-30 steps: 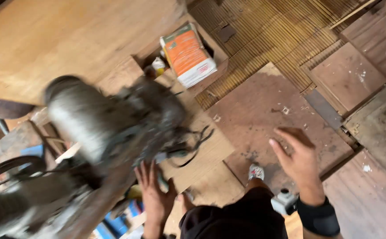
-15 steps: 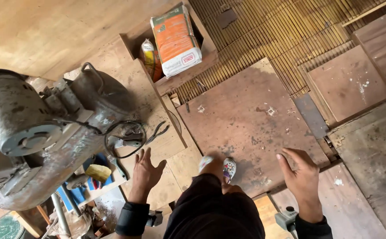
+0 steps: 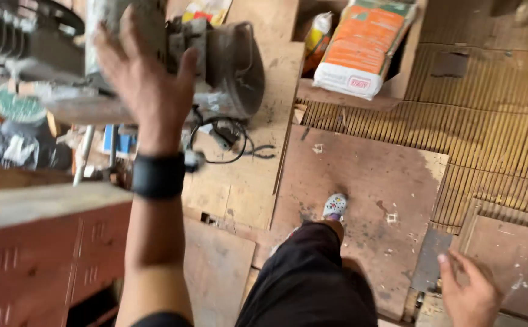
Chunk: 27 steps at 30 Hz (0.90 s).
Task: The person is repairing and reassembling an old air compressor motor.
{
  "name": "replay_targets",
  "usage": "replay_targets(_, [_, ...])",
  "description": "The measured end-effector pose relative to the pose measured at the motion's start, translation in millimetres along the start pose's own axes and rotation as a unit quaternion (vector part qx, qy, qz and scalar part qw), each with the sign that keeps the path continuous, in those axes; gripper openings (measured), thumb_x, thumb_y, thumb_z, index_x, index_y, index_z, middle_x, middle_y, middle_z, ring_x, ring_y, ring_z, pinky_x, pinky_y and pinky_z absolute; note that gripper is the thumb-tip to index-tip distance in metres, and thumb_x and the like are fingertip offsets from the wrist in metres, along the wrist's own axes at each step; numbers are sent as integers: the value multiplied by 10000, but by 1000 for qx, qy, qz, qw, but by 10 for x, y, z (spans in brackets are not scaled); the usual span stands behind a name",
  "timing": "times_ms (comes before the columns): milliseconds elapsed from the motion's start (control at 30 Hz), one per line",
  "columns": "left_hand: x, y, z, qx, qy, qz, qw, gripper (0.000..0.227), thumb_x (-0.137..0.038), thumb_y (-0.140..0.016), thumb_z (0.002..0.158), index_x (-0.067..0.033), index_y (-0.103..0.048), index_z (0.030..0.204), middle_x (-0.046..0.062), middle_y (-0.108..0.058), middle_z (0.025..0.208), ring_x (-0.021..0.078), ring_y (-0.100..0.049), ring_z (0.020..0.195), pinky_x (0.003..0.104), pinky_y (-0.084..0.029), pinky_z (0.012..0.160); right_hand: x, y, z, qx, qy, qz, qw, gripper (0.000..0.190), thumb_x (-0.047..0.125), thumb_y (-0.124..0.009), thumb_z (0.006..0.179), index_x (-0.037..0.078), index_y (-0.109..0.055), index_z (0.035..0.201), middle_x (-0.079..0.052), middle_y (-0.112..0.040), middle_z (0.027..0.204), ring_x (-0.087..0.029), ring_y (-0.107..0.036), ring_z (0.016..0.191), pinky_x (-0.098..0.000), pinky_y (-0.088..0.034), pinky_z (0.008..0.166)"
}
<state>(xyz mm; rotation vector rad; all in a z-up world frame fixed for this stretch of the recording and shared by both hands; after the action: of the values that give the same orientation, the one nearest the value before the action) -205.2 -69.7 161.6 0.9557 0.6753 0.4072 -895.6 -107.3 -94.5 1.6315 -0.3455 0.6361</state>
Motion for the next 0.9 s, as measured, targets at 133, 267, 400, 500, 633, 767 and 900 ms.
replay_targets(133, [349,-494,80,48,-23,189,980,861,-524,-890,790,-90,-598,1474,330,-169,1643,569,-89,1486,733,-27,1176,376,394,615,-5,52,-24,998,191,169,-786,1056,29,-759,1183,-125,-752,1123,-179,-722,1001,-287,-566,912])
replay_targets(267, [502,-614,-64,13,-23,246,969,652,-496,-886,831,-121,-697,1329,257,-127,1714,526,-58,1605,694,17,1275,587,532,1447,-18,77,16,997,216,158,-778,1040,1,-741,1184,-124,-747,1091,-190,-731,976,-304,-557,903])
replay_targets(400, [445,-736,-137,6,32,294,955,472,-485,-850,834,-144,-714,1131,249,-23,1738,515,44,1560,699,65,1294,425,277,2306,37,83,27,995,257,172,-778,976,11,-744,1174,-133,-753,1091,-228,-738,984,-314,-563,886])
replay_targets(500, [372,-859,-103,12,90,295,951,469,-536,-720,900,-101,-698,1071,270,-13,1755,512,93,1562,722,117,1205,640,159,2932,84,110,11,990,291,199,-783,943,26,-756,1176,-142,-758,1118,-253,-738,1021,-331,-574,884])
replay_targets(633, [344,-1112,-366,29,113,321,940,504,-435,-787,834,-105,-696,1203,257,-22,1741,512,129,1518,703,128,1245,741,-86,3849,121,170,-13,978,285,213,-775,924,35,-765,1146,-145,-758,1142,-264,-735,1037,-355,-575,884])
replay_targets(767, [-120,-1240,-329,31,195,265,944,439,-346,-810,875,-97,-699,1219,236,-108,1749,513,75,1557,743,20,1278,1182,-278,4499,184,208,-20,961,283,220,-766,925,41,-762,1145,-148,-755,1132,-279,-733,1020,-373,-579,875])
replay_targets(900, [-895,-1758,-81,-19,147,159,976,461,-314,-867,963,-110,-686,1335,144,-162,1756,447,-30,1590,711,-112,1299,1526,-731,5080,235,248,-26,939,281,220,-759,899,66,-765,1133,-141,-760,1119,-271,-737,993,-370,-582,869])
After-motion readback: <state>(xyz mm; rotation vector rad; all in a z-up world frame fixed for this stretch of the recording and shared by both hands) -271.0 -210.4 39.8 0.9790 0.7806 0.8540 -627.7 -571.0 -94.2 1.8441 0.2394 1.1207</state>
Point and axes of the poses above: each hand's wrist, its own z-axis towards the middle knuckle, its own y-axis out of the back of the hand, x = y × z, the point moved 10 cm from there along z, towards the middle knuckle
